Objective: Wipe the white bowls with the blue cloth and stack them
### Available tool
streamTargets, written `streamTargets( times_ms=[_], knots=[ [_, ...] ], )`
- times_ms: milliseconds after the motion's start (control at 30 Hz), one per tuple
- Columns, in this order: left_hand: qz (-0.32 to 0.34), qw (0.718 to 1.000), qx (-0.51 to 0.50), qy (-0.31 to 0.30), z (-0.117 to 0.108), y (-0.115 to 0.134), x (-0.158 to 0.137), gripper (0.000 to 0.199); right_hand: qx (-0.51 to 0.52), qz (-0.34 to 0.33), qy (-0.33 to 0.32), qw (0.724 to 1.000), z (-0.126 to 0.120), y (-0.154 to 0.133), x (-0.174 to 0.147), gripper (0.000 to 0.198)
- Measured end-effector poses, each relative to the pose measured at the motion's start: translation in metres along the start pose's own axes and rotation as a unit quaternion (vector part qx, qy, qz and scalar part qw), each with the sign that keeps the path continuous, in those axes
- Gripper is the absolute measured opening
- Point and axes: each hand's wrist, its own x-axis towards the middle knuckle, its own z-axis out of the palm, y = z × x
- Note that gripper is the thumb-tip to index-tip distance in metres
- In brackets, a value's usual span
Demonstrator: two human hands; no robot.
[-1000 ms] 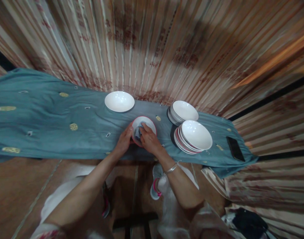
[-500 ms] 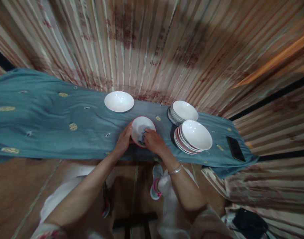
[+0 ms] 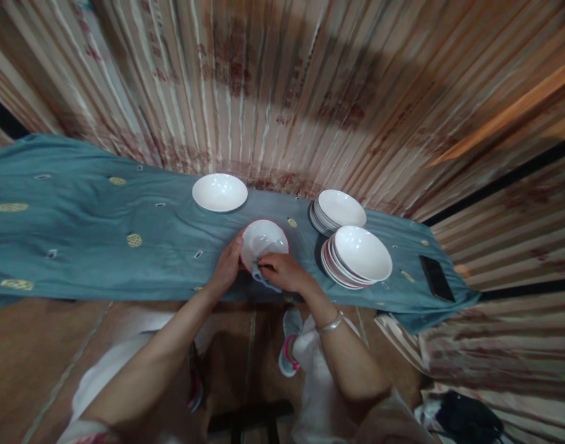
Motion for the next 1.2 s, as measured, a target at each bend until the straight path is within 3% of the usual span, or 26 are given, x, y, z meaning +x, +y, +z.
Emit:
streamTargets(
  times_ms=[200,433,667,867,1067,1200],
  knots=[
    [0.026,0.999,0.040,0.019,-0.001,0.005,0.001,0.058,0.095,-0.025,0.081,0.992,0.013,-0.002,0.008,0.021],
    [0.034,0.999,0.039,0.004,-0.003,0.007,0.000,0.048,0.155,-0.005,0.175,0.972,0.024,-0.015,0.024,0.020],
    [0.002,0.999,0.049,0.017,-0.003,0.006,0.004,0.048,0.108,0.015,0.221,0.969,0.020,-0.019,0.038,0.026],
    [0.004,1.000,0.011,-0.018,-0.002,0.003,-0.003,0.062,0.021,0.020,0.260,0.965,0.009,-0.010,0.050,0.023],
    [0.021,0.999,0.014,-0.025,-0.003,-0.001,-0.004,0.061,-0.060,0.052,0.257,0.963,0.001,-0.003,0.055,0.024],
    [-0.027,0.999,-0.007,-0.033,-0.003,0.005,-0.009,0.062,-0.110,0.086,0.247,0.959,-0.003,0.004,0.054,0.022]
  ],
)
